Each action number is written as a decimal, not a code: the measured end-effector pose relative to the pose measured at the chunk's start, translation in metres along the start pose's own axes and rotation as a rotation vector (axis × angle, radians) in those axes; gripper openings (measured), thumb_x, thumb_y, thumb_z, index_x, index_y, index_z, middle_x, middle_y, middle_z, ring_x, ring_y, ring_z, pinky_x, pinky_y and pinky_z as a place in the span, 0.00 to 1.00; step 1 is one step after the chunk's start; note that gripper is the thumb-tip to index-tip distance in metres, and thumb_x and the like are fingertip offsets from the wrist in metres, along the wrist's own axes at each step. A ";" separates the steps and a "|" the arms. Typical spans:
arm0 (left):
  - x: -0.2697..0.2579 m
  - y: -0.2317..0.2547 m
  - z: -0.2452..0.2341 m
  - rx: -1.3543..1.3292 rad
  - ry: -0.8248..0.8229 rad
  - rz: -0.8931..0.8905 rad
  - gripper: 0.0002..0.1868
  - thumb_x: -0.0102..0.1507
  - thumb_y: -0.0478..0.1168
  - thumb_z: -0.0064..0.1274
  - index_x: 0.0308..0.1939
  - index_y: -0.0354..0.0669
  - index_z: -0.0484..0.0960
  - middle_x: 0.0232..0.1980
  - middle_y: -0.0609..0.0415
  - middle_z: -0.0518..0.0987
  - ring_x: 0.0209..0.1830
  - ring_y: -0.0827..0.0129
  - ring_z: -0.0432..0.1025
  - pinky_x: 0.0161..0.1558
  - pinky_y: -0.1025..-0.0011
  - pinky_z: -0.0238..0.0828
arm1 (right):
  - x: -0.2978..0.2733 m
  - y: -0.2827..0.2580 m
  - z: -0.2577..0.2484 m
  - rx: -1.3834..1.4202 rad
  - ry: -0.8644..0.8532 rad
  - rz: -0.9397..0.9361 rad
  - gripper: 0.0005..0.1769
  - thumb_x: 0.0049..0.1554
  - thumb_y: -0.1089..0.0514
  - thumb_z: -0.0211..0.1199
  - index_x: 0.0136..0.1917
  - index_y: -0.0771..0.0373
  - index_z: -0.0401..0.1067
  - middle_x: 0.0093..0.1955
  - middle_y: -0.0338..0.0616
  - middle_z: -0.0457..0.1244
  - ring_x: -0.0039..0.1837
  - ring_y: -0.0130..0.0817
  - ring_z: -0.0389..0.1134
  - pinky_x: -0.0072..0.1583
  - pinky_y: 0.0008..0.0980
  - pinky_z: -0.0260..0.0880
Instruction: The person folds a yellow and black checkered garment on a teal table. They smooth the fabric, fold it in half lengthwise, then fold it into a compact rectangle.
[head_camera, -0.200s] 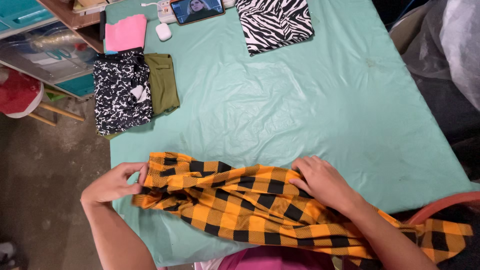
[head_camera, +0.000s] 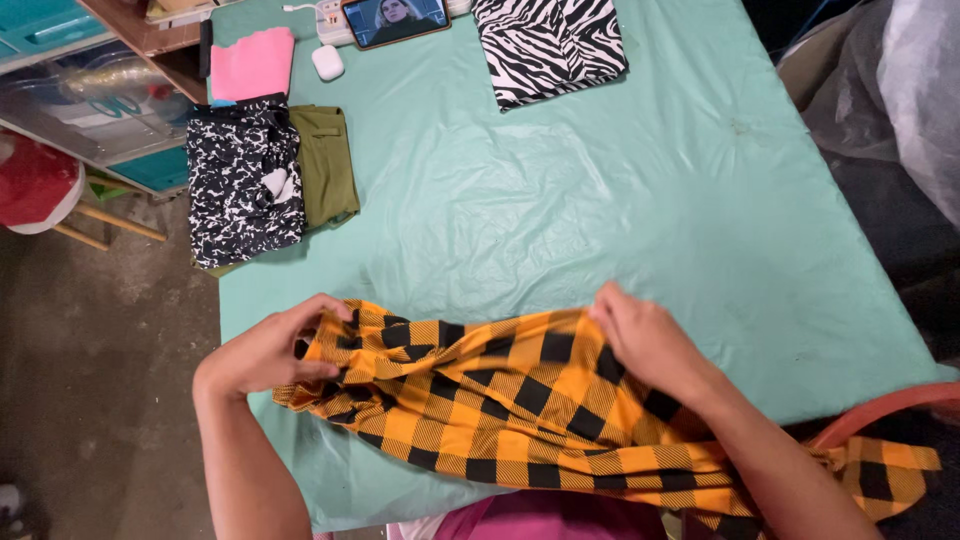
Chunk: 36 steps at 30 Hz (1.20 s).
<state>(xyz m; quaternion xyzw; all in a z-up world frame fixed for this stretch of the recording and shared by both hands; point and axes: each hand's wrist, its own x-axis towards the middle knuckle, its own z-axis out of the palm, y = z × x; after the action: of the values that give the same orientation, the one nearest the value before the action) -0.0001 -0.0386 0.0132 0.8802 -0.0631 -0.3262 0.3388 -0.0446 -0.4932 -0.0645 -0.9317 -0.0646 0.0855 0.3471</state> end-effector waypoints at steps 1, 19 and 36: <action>0.004 0.000 -0.003 -0.018 0.034 0.081 0.28 0.50 0.31 0.67 0.53 0.48 0.77 0.43 0.57 0.84 0.45 0.71 0.75 0.49 0.69 0.73 | 0.007 0.003 -0.005 0.019 0.096 -0.047 0.11 0.65 0.54 0.56 0.48 0.65 0.64 0.36 0.55 0.67 0.40 0.56 0.72 0.41 0.47 0.70; 0.131 -0.070 0.004 -0.236 0.736 0.238 0.29 0.63 0.46 0.63 0.64 0.37 0.73 0.52 0.50 0.82 0.49 0.73 0.73 0.52 0.73 0.71 | 0.003 0.037 -0.070 -0.188 -0.492 0.185 0.33 0.46 0.38 0.76 0.54 0.58 0.69 0.44 0.44 0.69 0.47 0.42 0.71 0.50 0.42 0.71; 0.146 -0.037 0.001 -0.052 0.902 0.259 0.20 0.72 0.48 0.54 0.58 0.34 0.79 0.56 0.42 0.81 0.54 0.54 0.76 0.58 0.63 0.70 | -0.001 0.043 -0.149 -0.134 0.278 0.073 0.15 0.64 0.49 0.60 0.57 0.63 0.71 0.34 0.59 0.66 0.38 0.51 0.71 0.42 0.45 0.68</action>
<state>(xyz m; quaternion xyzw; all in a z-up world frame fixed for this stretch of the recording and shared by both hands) 0.1091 -0.0590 -0.0882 0.9102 -0.0108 0.1324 0.3923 -0.0125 -0.6203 0.0179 -0.9573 0.0125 -0.0364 0.2866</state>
